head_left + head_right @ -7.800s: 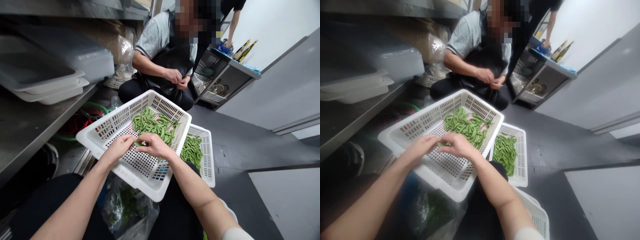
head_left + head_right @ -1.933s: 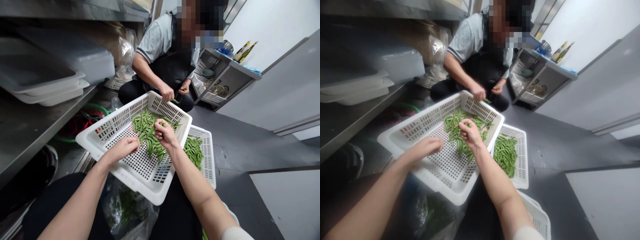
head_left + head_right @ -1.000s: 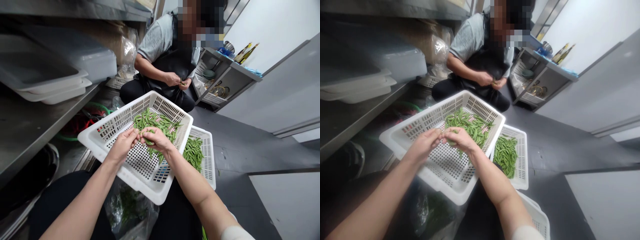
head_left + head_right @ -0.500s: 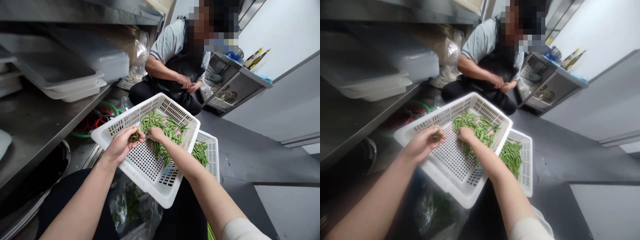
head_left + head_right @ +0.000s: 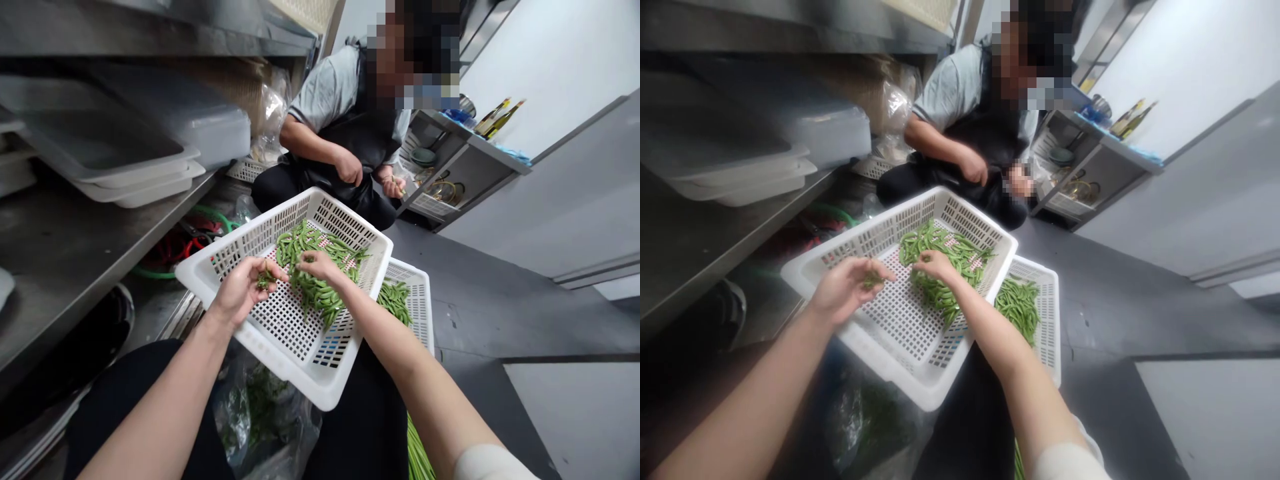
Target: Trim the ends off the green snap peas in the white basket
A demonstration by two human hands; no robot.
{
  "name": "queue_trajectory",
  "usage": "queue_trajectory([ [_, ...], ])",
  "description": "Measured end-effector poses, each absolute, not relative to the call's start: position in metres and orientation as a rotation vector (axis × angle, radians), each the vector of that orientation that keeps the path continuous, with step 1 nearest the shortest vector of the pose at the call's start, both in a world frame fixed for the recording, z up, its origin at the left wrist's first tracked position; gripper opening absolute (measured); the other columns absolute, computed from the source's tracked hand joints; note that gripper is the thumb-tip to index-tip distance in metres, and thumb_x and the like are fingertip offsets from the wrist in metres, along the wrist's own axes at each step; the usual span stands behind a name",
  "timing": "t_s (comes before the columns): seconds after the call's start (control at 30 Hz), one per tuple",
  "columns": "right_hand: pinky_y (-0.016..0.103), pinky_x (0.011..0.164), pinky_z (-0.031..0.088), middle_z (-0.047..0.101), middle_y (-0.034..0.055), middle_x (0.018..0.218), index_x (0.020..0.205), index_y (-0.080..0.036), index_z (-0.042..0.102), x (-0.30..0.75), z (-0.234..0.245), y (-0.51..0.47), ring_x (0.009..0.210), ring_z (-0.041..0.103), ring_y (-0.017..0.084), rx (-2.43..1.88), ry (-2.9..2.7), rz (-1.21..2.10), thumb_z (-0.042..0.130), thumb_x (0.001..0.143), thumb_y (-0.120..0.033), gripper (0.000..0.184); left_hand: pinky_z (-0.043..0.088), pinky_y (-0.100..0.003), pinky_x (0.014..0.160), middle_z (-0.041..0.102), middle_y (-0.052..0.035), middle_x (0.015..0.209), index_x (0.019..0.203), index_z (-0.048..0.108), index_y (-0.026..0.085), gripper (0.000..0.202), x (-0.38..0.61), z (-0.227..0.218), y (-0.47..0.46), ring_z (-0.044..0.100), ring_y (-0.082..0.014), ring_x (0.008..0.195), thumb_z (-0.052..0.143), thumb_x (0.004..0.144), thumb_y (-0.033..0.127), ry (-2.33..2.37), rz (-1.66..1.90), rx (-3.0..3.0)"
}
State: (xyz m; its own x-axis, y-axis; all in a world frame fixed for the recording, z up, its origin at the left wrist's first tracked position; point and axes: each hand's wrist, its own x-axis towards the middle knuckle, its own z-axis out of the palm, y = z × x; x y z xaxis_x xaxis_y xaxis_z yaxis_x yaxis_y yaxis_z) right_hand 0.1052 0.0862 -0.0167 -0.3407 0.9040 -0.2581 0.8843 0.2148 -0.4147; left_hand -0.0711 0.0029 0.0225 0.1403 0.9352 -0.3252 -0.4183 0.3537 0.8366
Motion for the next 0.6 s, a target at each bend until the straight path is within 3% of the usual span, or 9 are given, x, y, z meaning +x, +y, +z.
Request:
queue_trajectory([
  [0.07, 0.019, 0.042, 0.030, 0.045, -0.0051, 0.054, 0.073, -0.019, 0.044, 0.115, -0.009, 0.077, 0.043, 0.038, 0.007, -1.669, -2.021, 1.174, 0.043, 0.086, -0.039, 0.023, 0.021, -0.016, 0.036, 0.055, -0.0013, 0.054, 0.053, 0.051, 0.015, 0.027, -0.068, 0.022, 0.002, 0.040, -0.0068, 0.042, 0.051, 0.067, 0.039, 1.038, 1.052, 0.728],
  [0.13, 0.017, 0.037, 0.018, 0.037, -0.0091, 0.050, 0.070, -0.020, 0.035, 0.122, -0.002, 0.068, 0.037, 0.024, 0.004, -1.431, -1.521, 1.605, 0.052, 0.079, -0.040, 0.028, 0.018, -0.017, 0.037, 0.048, 0.0028, 0.049, 0.051, 0.047, 0.017, 0.029, -0.063, 0.019, 0.001, 0.033, -0.0057, 0.040, 0.056, 0.067, 0.040, 1.112, 1.005, 0.892],
  [0.23, 0.014, 0.037, 0.010, 0.037, -0.0115, 0.047, 0.070, -0.021, 0.031, 0.127, 0.006, 0.057, 0.035, 0.019, 0.001, -1.176, -1.103, 1.931, 0.065, 0.068, -0.036, 0.037, 0.023, -0.019, 0.039, 0.041, 0.0054, 0.044, 0.050, 0.046, 0.018, 0.029, -0.054, 0.015, 0.000, 0.032, -0.0071, 0.041, 0.054, 0.069, 0.039, 1.181, 0.909, 1.179],
  [0.43, 0.012, 0.036, 0.007, 0.038, -0.0111, 0.043, 0.069, -0.021, 0.031, 0.123, 0.011, 0.051, 0.034, 0.019, 0.001, -1.131, -0.994, 2.069, 0.061, 0.069, -0.027, 0.031, 0.034, -0.024, 0.051, 0.046, 0.0045, 0.048, 0.056, 0.048, 0.021, 0.025, -0.042, 0.015, -0.006, 0.042, -0.0126, 0.048, 0.045, 0.074, 0.039, 1.166, 0.826, 1.514],
  [0.6, 0.013, 0.034, 0.010, 0.038, -0.0108, 0.043, 0.066, -0.020, 0.036, 0.117, 0.008, 0.049, 0.033, 0.021, 0.001, -1.160, -1.073, 1.942, 0.062, 0.070, -0.027, 0.028, 0.033, -0.026, 0.054, 0.045, 0.0034, 0.050, 0.054, 0.042, 0.022, 0.027, -0.042, 0.015, -0.008, 0.044, -0.0139, 0.051, 0.040, 0.076, 0.037, 1.253, 0.844, 1.716],
])
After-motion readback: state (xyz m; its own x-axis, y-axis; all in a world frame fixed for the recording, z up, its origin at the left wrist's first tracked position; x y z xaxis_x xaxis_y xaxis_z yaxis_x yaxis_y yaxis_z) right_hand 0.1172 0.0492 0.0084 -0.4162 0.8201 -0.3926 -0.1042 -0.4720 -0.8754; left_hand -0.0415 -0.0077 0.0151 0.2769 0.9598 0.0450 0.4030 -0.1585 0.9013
